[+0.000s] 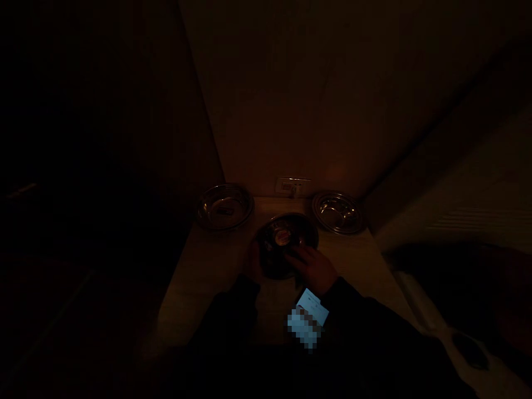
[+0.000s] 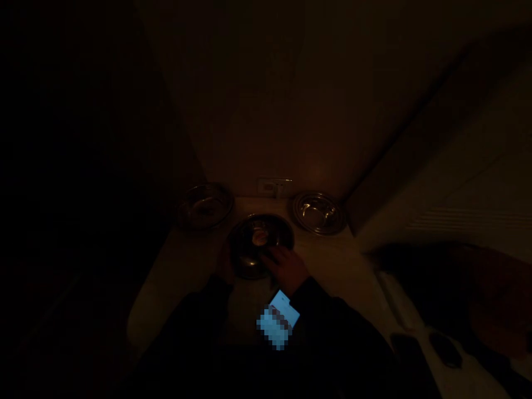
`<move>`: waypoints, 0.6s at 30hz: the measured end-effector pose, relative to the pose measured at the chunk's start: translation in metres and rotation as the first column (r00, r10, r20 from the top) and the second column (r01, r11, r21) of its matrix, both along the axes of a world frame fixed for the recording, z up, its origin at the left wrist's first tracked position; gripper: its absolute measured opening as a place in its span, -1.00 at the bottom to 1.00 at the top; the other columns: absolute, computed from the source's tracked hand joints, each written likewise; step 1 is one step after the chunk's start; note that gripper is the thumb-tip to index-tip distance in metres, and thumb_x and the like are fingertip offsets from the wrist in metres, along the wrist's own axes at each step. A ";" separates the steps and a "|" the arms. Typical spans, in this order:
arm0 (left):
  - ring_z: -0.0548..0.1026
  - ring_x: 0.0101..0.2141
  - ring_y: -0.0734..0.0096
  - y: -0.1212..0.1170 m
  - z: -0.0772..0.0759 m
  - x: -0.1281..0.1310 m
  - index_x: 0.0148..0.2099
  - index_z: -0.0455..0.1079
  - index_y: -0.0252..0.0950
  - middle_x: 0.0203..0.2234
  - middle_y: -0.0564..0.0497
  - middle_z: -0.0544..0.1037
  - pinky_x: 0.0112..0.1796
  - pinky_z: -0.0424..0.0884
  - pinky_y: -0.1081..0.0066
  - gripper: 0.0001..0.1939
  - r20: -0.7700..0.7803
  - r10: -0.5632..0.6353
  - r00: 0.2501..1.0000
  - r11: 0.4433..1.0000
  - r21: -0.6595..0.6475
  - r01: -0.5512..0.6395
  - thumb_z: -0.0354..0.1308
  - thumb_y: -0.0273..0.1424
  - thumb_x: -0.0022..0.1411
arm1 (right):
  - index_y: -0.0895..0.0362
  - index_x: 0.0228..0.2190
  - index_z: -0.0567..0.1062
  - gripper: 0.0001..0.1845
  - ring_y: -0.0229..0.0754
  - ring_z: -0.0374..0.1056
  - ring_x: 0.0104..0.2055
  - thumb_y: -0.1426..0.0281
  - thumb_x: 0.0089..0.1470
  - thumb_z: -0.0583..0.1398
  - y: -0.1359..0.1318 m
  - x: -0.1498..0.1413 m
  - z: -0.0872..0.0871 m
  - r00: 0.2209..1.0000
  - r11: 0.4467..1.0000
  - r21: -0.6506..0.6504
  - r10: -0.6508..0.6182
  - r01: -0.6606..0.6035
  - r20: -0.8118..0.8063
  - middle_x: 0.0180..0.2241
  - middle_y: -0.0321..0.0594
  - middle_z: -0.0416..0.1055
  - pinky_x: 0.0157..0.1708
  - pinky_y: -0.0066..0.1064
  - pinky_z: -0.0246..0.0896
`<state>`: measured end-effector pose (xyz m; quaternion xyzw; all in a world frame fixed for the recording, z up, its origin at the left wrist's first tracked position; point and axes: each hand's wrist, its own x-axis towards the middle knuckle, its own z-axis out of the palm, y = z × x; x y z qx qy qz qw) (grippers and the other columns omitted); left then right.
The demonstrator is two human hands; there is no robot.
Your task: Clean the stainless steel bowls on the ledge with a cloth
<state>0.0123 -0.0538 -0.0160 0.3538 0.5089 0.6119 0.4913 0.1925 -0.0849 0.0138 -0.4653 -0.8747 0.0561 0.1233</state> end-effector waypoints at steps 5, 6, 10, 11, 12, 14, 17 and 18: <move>0.49 -0.03 0.10 0.001 -0.001 -0.002 -0.17 0.50 -0.27 -0.14 -0.13 0.59 0.07 0.34 0.17 -0.48 -0.054 0.012 0.998 1.000 -0.011 -0.012 0.00 0.04 0.12 | 0.25 0.08 0.41 -0.51 0.18 0.13 0.20 0.34 0.14 0.13 -0.021 -0.008 -0.002 0.999 1.000 0.005 0.025 -0.025 0.034 0.18 0.14 0.23 0.12 0.05 0.15; 0.47 -0.02 0.10 0.001 -0.002 -0.002 -0.16 0.49 -0.28 -0.13 -0.13 0.58 0.08 0.33 0.17 -0.49 -0.060 0.011 0.998 1.000 0.001 -0.011 -0.01 0.03 0.14 | 0.27 0.09 0.40 -0.50 0.20 0.11 0.22 0.32 0.15 0.11 -0.023 -0.010 -0.002 0.999 1.000 0.004 0.029 -0.029 0.039 0.19 0.16 0.21 0.13 0.06 0.13; 0.44 0.03 0.10 0.000 -0.007 -0.004 -0.14 0.48 -0.31 -0.08 -0.15 0.55 0.10 0.29 0.22 -0.52 -0.079 -0.007 0.997 1.000 0.028 0.009 -0.02 -0.04 0.18 | 0.31 0.13 0.33 -0.44 0.21 0.04 0.27 0.37 0.11 0.15 -0.026 -0.007 -0.005 0.992 0.994 -0.020 0.107 -0.106 0.068 0.24 0.17 0.12 0.15 0.05 0.12; 0.44 0.03 0.10 0.000 -0.009 -0.004 -0.14 0.48 -0.32 -0.07 -0.15 0.55 0.11 0.28 0.21 -0.53 -0.084 0.000 0.996 1.000 0.022 0.002 -0.02 -0.05 0.19 | 0.28 0.14 0.33 -0.44 0.19 0.05 0.27 0.43 0.09 0.15 -0.024 -0.004 -0.006 0.989 0.991 -0.030 0.131 -0.129 0.074 0.25 0.15 0.12 0.14 0.03 0.14; 0.44 0.02 0.09 0.000 -0.010 -0.005 -0.14 0.48 -0.33 -0.08 -0.16 0.55 0.11 0.28 0.20 -0.54 -0.088 0.011 0.996 1.000 0.012 -0.010 -0.02 -0.07 0.20 | 0.25 0.14 0.33 -0.45 0.16 0.08 0.26 0.50 0.08 0.14 -0.021 -0.001 -0.008 0.985 0.988 -0.039 0.150 -0.148 0.079 0.24 0.12 0.14 0.13 0.00 0.16; 0.46 0.00 0.10 0.001 -0.011 -0.005 -0.15 0.48 -0.33 -0.09 -0.17 0.56 0.10 0.29 0.18 -0.55 -0.088 0.031 0.996 1.000 0.000 -0.031 -0.03 -0.09 0.21 | 0.20 0.13 0.35 -0.43 0.11 0.15 0.23 0.62 0.06 0.10 -0.014 0.006 -0.011 0.982 0.984 -0.055 0.171 -0.167 0.082 0.22 0.09 0.19 0.10 -0.02 0.22; 0.46 0.01 0.16 0.002 -0.007 -0.002 -0.12 0.47 -0.32 -0.06 -0.13 0.56 0.09 0.31 0.23 -0.58 -0.062 0.013 0.998 0.999 0.037 -0.011 -0.05 -0.15 0.24 | 0.18 0.11 0.36 -0.43 0.06 0.21 0.19 0.67 0.06 0.06 -0.005 0.007 -0.015 0.984 0.985 -0.066 0.164 -0.159 0.064 0.18 0.11 0.25 0.06 -0.04 0.27; 0.46 0.02 0.19 0.002 -0.004 -0.001 -0.11 0.47 -0.32 -0.05 -0.12 0.55 0.09 0.32 0.25 -0.59 -0.051 0.000 0.999 0.999 0.051 0.003 -0.07 -0.17 0.26 | 0.18 0.10 0.38 -0.45 0.04 0.22 0.19 0.67 0.07 0.06 -0.003 0.003 -0.017 0.986 0.986 -0.065 0.157 -0.153 0.051 0.16 0.10 0.27 0.06 -0.06 0.27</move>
